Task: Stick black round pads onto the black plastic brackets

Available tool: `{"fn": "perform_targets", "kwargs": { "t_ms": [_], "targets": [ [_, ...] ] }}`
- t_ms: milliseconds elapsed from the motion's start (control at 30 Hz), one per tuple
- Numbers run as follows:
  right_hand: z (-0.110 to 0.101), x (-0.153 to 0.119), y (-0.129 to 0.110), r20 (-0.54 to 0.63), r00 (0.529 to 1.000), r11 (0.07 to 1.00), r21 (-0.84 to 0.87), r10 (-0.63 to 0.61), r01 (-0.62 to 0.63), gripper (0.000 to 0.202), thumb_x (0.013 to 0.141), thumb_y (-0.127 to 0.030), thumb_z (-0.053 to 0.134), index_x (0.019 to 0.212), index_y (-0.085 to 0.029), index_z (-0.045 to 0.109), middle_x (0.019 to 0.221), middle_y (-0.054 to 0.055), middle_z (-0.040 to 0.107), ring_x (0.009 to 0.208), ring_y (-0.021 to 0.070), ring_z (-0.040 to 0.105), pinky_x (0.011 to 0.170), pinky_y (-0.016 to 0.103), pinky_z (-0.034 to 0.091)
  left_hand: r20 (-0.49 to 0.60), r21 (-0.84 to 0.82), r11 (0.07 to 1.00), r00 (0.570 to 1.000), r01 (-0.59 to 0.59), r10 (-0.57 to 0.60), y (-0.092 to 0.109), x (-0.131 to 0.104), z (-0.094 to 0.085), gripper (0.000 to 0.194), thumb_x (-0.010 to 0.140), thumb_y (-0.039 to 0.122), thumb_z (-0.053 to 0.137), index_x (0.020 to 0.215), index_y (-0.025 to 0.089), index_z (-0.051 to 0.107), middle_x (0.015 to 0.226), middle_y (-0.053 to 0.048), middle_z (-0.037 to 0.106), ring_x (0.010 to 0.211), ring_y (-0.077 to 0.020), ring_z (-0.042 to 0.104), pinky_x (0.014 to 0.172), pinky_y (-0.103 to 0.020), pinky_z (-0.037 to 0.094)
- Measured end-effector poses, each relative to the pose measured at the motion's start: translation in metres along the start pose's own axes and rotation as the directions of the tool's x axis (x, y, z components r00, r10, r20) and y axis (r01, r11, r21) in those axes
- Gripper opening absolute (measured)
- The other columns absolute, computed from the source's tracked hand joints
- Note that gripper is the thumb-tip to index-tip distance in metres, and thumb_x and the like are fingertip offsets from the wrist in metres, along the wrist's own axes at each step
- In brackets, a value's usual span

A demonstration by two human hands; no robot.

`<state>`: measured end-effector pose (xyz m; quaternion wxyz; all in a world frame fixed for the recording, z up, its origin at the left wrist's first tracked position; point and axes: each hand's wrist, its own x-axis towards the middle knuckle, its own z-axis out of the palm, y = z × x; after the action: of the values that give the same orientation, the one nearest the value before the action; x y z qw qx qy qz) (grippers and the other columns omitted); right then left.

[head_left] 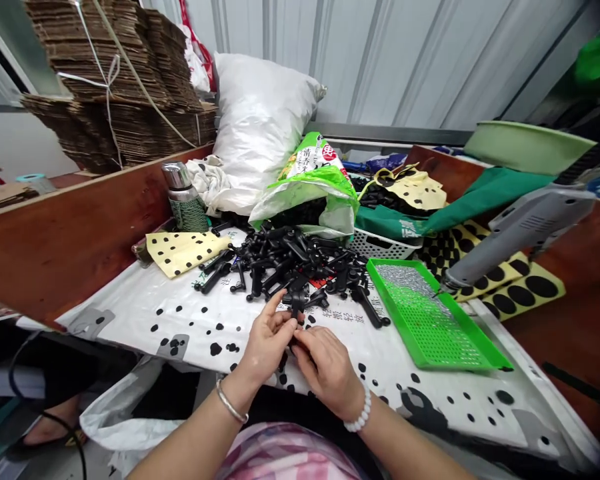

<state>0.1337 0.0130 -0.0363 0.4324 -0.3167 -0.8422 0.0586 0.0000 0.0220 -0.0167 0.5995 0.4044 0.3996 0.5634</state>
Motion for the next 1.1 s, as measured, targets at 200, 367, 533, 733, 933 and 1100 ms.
{"fn": "perform_targets", "kwargs": {
  "t_ms": [200, 367, 533, 733, 933, 1100],
  "targets": [
    [-0.02, 0.0, 0.006, -0.171, 0.984, 0.995, 0.087, 0.054, -0.04, 0.043, 0.077, -0.009, 0.056, 0.118, -0.019, 0.047, 0.103, 0.012, 0.059, 0.094, 0.0218, 0.057, 0.079, 0.04, 0.049, 0.138, -0.184, 0.97, 0.981, 0.159, -0.134, 0.008, -0.017, -0.013, 0.057, 0.082, 0.026, 0.05, 0.134, 0.014, 0.031, 0.078, -0.006, 0.066, 0.056, -0.0122, 0.056, 0.052, -0.024, 0.044],
    [-0.027, 0.006, 0.004, -0.119, 0.956, 0.942, 0.239, 0.269, -0.235, 0.039, 0.08, -0.019, 0.057, 0.118, -0.02, 0.048, 0.099, 0.008, 0.056, 0.082, 0.0173, 0.056, 0.076, 0.037, 0.05, 0.144, -0.202, 0.958, 0.974, 0.202, -0.175, 0.005, -0.021, -0.012, 0.054, 0.08, 0.027, 0.05, 0.13, 0.01, 0.037, 0.075, -0.007, 0.066, 0.05, -0.0121, 0.054, 0.048, -0.023, 0.043],
    [-0.023, 0.01, 0.001, -0.075, 0.973, 0.958, 0.202, 0.22, -0.201, 0.045, 0.08, -0.022, 0.059, 0.123, -0.02, 0.046, 0.103, 0.01, 0.055, 0.087, 0.0188, 0.055, 0.077, 0.037, 0.05, 0.183, -0.09, 0.977, 0.968, 0.193, -0.174, -0.002, -0.025, -0.014, 0.052, 0.083, 0.03, 0.05, 0.132, 0.016, 0.039, 0.072, -0.005, 0.065, 0.057, -0.0124, 0.056, 0.051, -0.021, 0.041],
    [-0.018, 0.013, -0.002, -0.043, 0.982, 0.978, 0.102, 0.186, -0.181, 0.03, 0.084, -0.026, 0.054, 0.111, -0.015, 0.056, 0.098, 0.012, 0.059, 0.091, 0.0215, 0.056, 0.078, 0.038, 0.05, 0.192, 0.061, 0.992, 0.974, 0.107, -0.117, -0.012, -0.032, -0.017, 0.051, 0.087, 0.034, 0.049, 0.133, 0.015, 0.039, 0.053, 0.003, 0.052, 0.047, -0.0072, 0.044, 0.048, -0.018, 0.035],
    [-0.013, 0.012, -0.007, -0.125, 0.972, 0.977, 0.101, 0.201, -0.189, 0.034, 0.084, -0.035, 0.052, 0.111, -0.015, 0.056, 0.099, 0.012, 0.06, 0.091, 0.0219, 0.055, 0.078, 0.037, 0.049, 0.132, 0.179, 0.981, 0.986, 0.075, -0.099, -0.011, -0.033, -0.02, 0.06, 0.084, 0.04, 0.051, 0.136, 0.015, 0.035, 0.053, 0.003, 0.051, 0.047, -0.0082, 0.042, 0.046, -0.019, 0.035],
    [-0.029, 0.028, 0.013, -0.053, 0.982, 0.972, 0.159, 0.184, -0.173, 0.044, 0.08, -0.042, 0.056, 0.115, -0.015, 0.053, 0.097, 0.01, 0.061, 0.083, 0.0198, 0.057, 0.076, 0.036, 0.05, 0.025, 0.271, 0.96, 0.997, 0.065, -0.074, -0.005, -0.017, -0.014, 0.064, 0.073, 0.047, 0.063, 0.128, 0.018, 0.047, 0.068, -0.002, 0.063, 0.049, -0.0098, 0.047, 0.047, -0.02, 0.041]
  ]
}}
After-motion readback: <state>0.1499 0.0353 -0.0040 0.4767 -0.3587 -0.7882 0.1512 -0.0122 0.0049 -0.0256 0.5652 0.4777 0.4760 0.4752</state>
